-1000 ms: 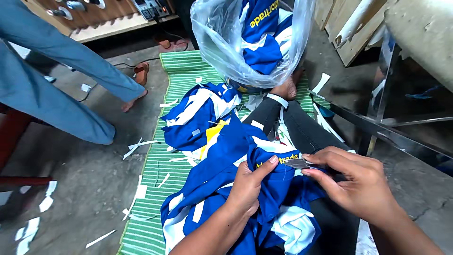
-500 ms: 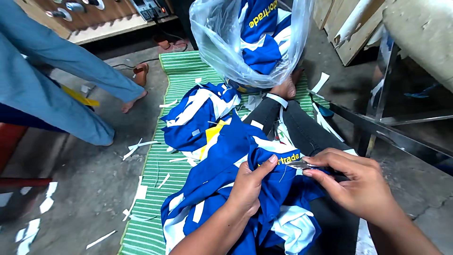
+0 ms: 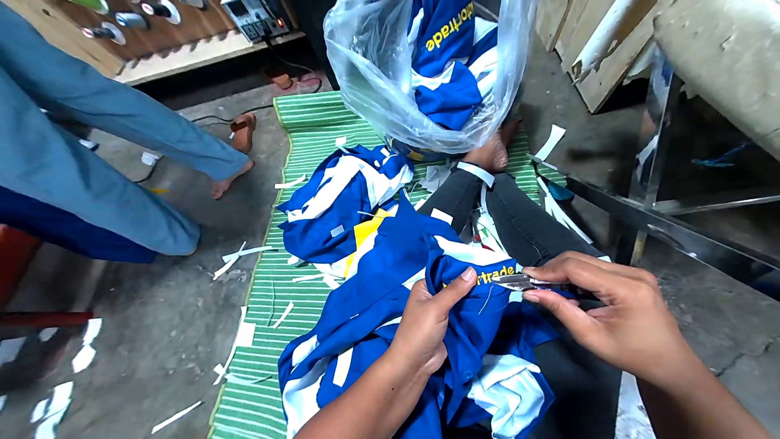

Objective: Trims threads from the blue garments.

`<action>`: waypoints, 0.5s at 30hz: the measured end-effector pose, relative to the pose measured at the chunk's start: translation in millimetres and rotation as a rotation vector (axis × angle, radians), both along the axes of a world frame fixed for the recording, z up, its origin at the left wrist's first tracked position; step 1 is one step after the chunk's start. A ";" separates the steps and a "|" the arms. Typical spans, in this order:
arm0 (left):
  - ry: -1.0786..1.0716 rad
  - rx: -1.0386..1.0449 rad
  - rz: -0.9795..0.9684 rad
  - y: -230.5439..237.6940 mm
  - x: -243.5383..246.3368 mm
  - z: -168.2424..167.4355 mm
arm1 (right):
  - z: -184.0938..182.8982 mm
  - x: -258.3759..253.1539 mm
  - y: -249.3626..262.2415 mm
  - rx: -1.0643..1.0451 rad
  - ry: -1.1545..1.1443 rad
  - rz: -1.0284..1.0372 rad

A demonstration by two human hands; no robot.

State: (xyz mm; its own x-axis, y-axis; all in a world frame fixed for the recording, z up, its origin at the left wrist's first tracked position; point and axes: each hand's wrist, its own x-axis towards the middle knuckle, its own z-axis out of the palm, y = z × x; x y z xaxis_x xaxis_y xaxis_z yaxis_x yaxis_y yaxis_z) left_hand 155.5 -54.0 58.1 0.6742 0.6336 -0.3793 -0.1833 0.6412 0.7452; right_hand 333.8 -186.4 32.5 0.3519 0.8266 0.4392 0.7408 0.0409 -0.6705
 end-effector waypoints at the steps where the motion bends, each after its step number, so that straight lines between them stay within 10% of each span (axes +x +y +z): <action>1: -0.001 0.001 -0.002 0.1 0.0 -0.3 | 0.2 0.3 0.3 -0.005 -0.004 0.000; 15: 0.005 0.013 0.042 -2.9 1.9 2.6 | -3.3 -10.9 -3.4 0.084 -0.042 -0.098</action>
State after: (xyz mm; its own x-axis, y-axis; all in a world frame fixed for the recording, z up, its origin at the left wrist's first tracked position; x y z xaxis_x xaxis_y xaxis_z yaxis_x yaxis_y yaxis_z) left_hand 157.4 -57.0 60.7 0.6448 0.6664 -0.3743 -0.2063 0.6233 0.7543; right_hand 322.9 -189.7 29.2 0.4086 0.7489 0.5218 0.7714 0.0222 -0.6360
